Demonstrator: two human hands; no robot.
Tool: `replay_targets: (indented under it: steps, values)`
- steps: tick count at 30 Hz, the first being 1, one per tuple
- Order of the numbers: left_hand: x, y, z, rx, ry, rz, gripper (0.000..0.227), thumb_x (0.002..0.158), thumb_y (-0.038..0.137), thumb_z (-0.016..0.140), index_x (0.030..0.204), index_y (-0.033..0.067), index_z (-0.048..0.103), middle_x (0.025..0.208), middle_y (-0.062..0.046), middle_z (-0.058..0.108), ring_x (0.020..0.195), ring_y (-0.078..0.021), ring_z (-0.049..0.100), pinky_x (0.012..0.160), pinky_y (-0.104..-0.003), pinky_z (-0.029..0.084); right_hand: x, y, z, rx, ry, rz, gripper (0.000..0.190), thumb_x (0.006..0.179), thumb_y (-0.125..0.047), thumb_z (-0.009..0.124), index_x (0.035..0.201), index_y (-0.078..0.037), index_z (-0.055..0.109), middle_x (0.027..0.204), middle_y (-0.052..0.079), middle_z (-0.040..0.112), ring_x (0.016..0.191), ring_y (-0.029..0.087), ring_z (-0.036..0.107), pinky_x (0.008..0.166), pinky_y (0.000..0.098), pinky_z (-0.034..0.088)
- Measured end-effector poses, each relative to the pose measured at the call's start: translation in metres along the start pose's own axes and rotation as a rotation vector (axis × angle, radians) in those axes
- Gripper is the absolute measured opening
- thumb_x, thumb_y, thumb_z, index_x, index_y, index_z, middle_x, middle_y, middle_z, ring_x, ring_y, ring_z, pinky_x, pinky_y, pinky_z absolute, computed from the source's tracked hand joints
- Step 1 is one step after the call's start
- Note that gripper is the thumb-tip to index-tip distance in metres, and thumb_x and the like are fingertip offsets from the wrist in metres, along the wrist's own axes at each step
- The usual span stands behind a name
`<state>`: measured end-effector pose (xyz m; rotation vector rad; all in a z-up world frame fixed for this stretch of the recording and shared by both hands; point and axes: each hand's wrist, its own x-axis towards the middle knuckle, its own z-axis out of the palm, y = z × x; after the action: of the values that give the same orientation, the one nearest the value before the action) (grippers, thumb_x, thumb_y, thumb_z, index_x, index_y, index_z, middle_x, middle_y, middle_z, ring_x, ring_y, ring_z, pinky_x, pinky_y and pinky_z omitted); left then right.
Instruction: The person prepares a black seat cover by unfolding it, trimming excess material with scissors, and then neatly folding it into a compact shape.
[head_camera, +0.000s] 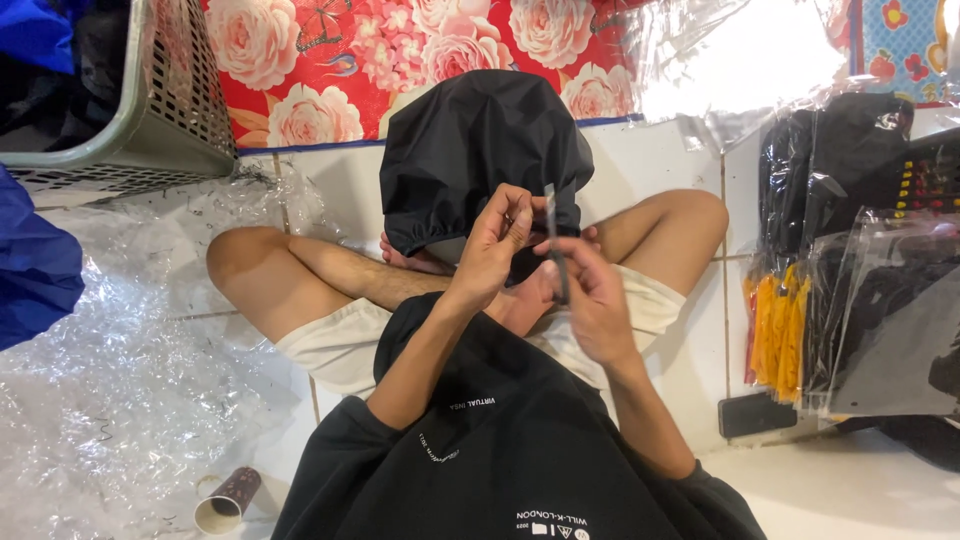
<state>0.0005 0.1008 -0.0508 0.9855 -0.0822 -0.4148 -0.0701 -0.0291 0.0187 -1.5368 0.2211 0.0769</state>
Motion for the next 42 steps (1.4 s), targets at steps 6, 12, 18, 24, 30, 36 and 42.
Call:
replay_targets:
  steps: [6, 12, 18, 24, 30, 36, 42]
  values:
    - [0.002, 0.015, 0.001, 0.032, 0.019, 0.013, 0.012, 0.109, 0.022, 0.051, 0.102, 0.0125, 0.052, 0.121, -0.008, 0.069, 0.113, -0.0122, 0.064, 0.091, -0.031, 0.059, 0.063, -0.016, -0.077, -0.438, 0.219, -0.465, 0.026, 0.11, -0.003, 0.053, 0.129, 0.013, 0.063, 0.075, 0.021, 0.066, 0.059, 0.022, 0.059, 0.06, 0.0317, 0.046]
    - [0.003, 0.02, -0.003, 0.072, 0.027, 0.0, 0.013, 0.109, 0.025, 0.052, 0.103, 0.0145, 0.054, 0.126, -0.006, 0.068, 0.118, -0.0118, 0.063, 0.091, -0.03, 0.058, 0.156, 0.081, -0.155, -1.136, 0.12, 0.198, 0.041, 0.105, -0.016, 0.057, 0.14, 0.005, 0.062, 0.11, 0.033, 0.071, 0.101, 0.052, 0.069, 0.085, 0.0589, 0.054]
    - [0.009, 0.0, -0.021, 0.121, 0.016, 0.015, 0.017, 0.109, 0.029, 0.055, 0.11, 0.0125, 0.057, 0.13, -0.013, 0.068, 0.121, -0.0215, 0.063, 0.091, -0.038, 0.058, 0.183, 0.18, -0.165, -1.211, 0.188, 0.192, 0.03, 0.1, -0.015, 0.06, 0.124, -0.001, 0.07, 0.098, 0.029, 0.072, 0.091, 0.05, 0.072, 0.071, 0.0613, 0.057]
    - [0.003, -0.012, -0.028, 0.147, 0.01, 0.132, 0.019, 0.111, 0.033, 0.056, 0.113, 0.0152, 0.06, 0.129, -0.006, 0.069, 0.118, -0.012, 0.058, 0.093, -0.03, 0.052, 0.112, 0.135, -0.108, -0.758, 0.361, -0.527, 0.013, 0.113, -0.012, 0.068, 0.113, 0.0, 0.072, 0.088, 0.016, 0.069, 0.081, 0.031, 0.071, 0.073, 0.0365, 0.054]
    - [-0.011, 0.0, -0.022, 0.115, -0.042, 0.18, 0.013, 0.11, 0.026, 0.06, 0.113, 0.014, 0.064, 0.12, -0.003, 0.073, 0.115, -0.0097, 0.062, 0.096, -0.031, 0.055, 0.057, 0.092, -0.046, -0.59, -0.093, -0.49, 0.076, 0.079, -0.026, 0.091, 0.137, 0.006, 0.055, 0.108, 0.027, 0.067, 0.098, 0.041, 0.068, 0.085, 0.0465, 0.053]
    - [-0.024, 0.01, -0.047, 0.237, 0.031, 0.153, 0.021, 0.11, 0.034, 0.057, 0.112, 0.0151, 0.065, 0.116, -0.006, 0.076, 0.112, -0.0156, 0.071, 0.095, -0.034, 0.057, 0.072, 0.094, -0.039, -0.656, 0.093, -0.519, 0.02, 0.107, -0.011, 0.079, 0.116, 0.004, 0.069, 0.093, 0.022, 0.07, 0.089, 0.035, 0.072, 0.08, 0.0387, 0.053]
    - [-0.033, 0.068, -0.197, 1.003, 0.867, 0.166, 0.022, 0.085, 0.031, 0.065, 0.093, 0.0134, 0.076, 0.078, -0.002, 0.076, 0.065, -0.0183, 0.067, 0.062, -0.032, 0.056, 0.082, 0.032, -0.06, -0.517, 0.101, -0.545, 0.025, 0.111, 0.01, 0.058, 0.134, 0.02, 0.054, 0.127, 0.029, 0.062, 0.11, 0.035, 0.06, 0.099, 0.0402, 0.048]
